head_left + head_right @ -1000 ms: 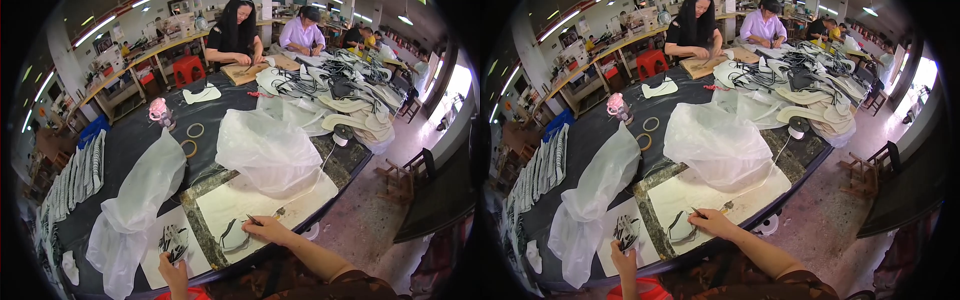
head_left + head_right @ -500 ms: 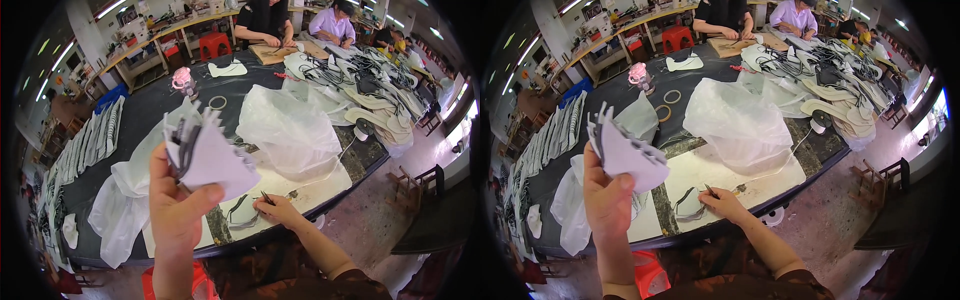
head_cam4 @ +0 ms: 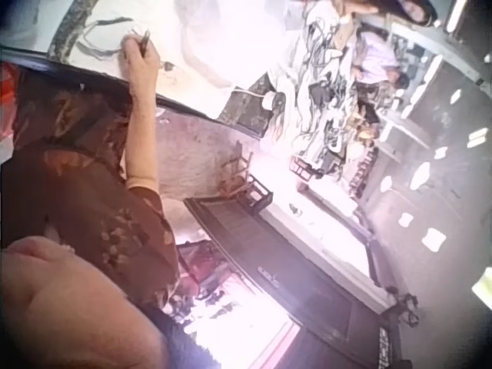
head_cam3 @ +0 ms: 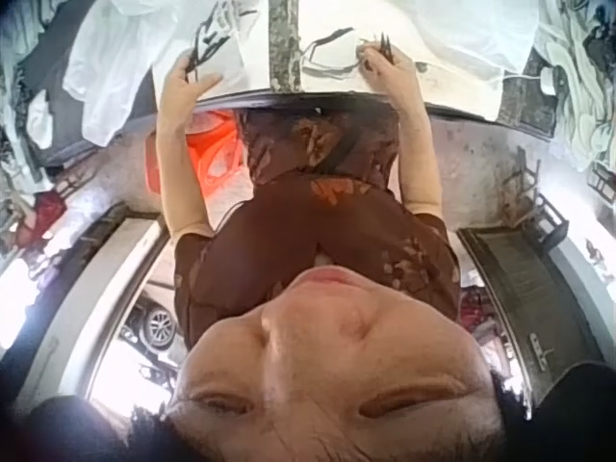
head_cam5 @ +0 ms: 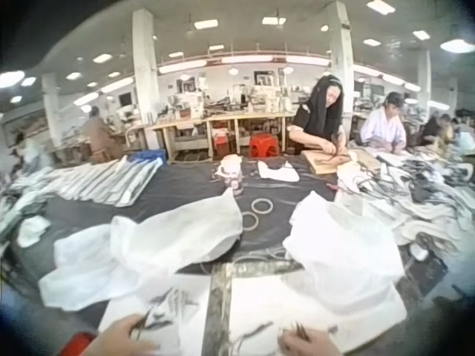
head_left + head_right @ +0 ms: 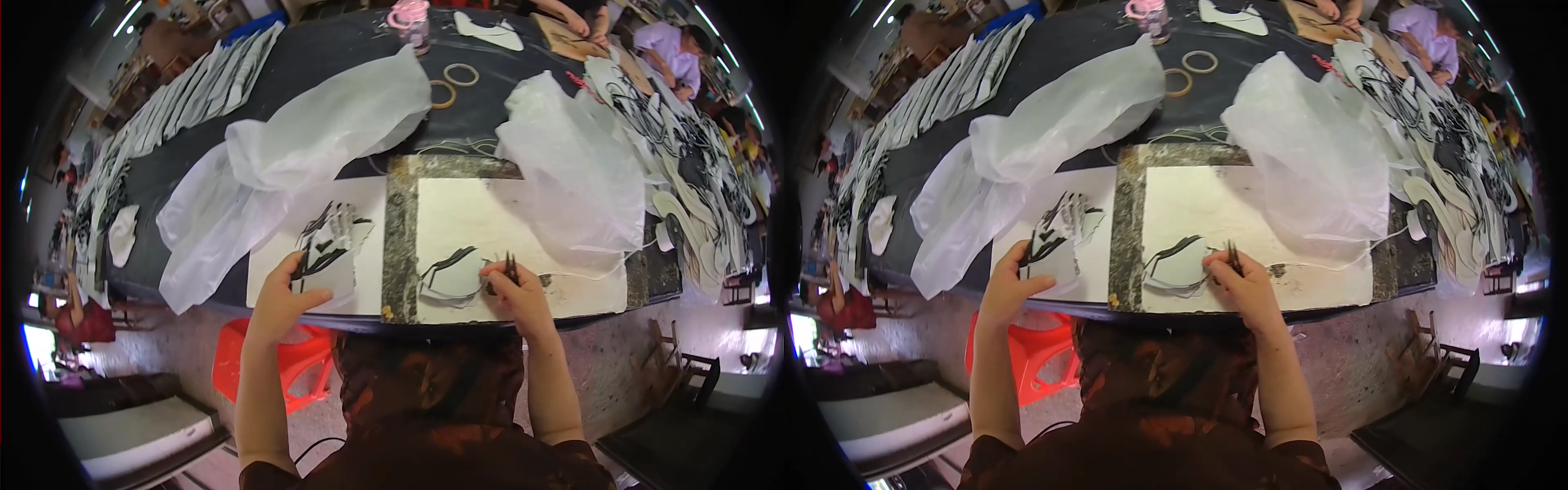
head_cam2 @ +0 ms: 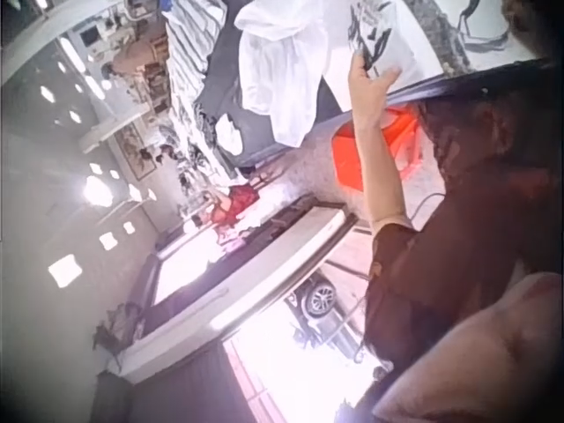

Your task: Trimming excess threads or material from shoe components using snips.

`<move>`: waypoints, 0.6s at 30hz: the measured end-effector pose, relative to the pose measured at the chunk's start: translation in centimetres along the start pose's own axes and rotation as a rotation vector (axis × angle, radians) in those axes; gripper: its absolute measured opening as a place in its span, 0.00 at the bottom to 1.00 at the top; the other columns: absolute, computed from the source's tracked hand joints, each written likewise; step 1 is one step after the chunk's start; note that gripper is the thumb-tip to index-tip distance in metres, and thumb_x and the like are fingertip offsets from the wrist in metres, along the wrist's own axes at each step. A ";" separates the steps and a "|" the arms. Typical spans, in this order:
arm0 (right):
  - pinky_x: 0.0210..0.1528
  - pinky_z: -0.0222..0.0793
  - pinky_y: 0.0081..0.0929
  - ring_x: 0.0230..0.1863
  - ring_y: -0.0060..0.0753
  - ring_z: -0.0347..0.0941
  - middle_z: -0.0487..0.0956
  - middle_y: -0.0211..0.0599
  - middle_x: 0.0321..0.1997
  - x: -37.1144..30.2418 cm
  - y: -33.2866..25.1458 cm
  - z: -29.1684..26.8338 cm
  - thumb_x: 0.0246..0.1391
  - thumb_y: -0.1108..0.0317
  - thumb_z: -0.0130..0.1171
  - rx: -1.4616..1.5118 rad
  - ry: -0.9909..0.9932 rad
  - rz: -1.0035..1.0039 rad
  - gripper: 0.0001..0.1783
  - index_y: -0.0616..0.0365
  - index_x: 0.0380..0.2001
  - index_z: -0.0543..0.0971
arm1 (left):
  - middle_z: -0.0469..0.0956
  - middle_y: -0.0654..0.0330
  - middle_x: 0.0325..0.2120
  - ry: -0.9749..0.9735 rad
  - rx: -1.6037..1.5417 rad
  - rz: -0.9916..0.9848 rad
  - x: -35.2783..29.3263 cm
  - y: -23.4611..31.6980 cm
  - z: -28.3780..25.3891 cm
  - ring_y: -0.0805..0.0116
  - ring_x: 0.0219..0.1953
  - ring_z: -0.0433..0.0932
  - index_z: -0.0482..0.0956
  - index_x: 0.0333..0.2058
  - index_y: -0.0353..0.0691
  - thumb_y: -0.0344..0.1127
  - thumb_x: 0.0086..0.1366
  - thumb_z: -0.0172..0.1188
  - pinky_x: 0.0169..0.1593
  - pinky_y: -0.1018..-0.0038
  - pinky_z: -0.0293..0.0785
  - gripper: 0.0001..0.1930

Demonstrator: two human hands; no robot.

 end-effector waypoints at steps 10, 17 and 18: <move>0.24 0.48 0.14 0.21 0.10 0.55 0.64 0.14 0.20 -0.1 0.3 0.1 0.65 0.66 0.58 -0.022 0.004 -0.007 0.10 0.59 0.42 0.82 | 0.75 0.47 0.54 0.208 0.637 0.281 2.5 -2.5 -0.7 0.52 0.57 0.74 0.72 0.61 0.42 0.29 0.50 0.68 0.62 0.63 0.67 0.35; 0.35 0.64 0.16 0.32 0.11 0.67 0.78 0.20 0.33 -1.3 -2.1 -0.7 0.64 0.66 0.58 -0.186 -0.084 -0.118 0.10 0.58 0.43 0.83 | 0.76 0.61 0.46 -0.187 -0.047 0.157 2.0 4.1 6.8 0.70 0.47 0.75 0.79 0.53 0.39 0.27 0.60 0.65 0.53 0.75 0.70 0.20; 0.38 0.67 0.18 0.34 0.14 0.70 0.80 0.23 0.34 -2.0 -3.1 -0.4 0.64 0.67 0.58 -0.238 -0.137 -0.170 0.11 0.59 0.44 0.83 | 0.77 0.66 0.42 -0.293 -0.212 0.027 2.1 5.0 9.2 0.79 0.43 0.74 0.81 0.52 0.39 0.28 0.66 0.63 0.47 0.81 0.70 0.16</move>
Point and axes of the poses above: each hand's wrist, its own x-axis towards the middle knuckle, its own z-axis out of the palm, y = z × x, the point moved 4 cm from there along x, towards the middle knuckle
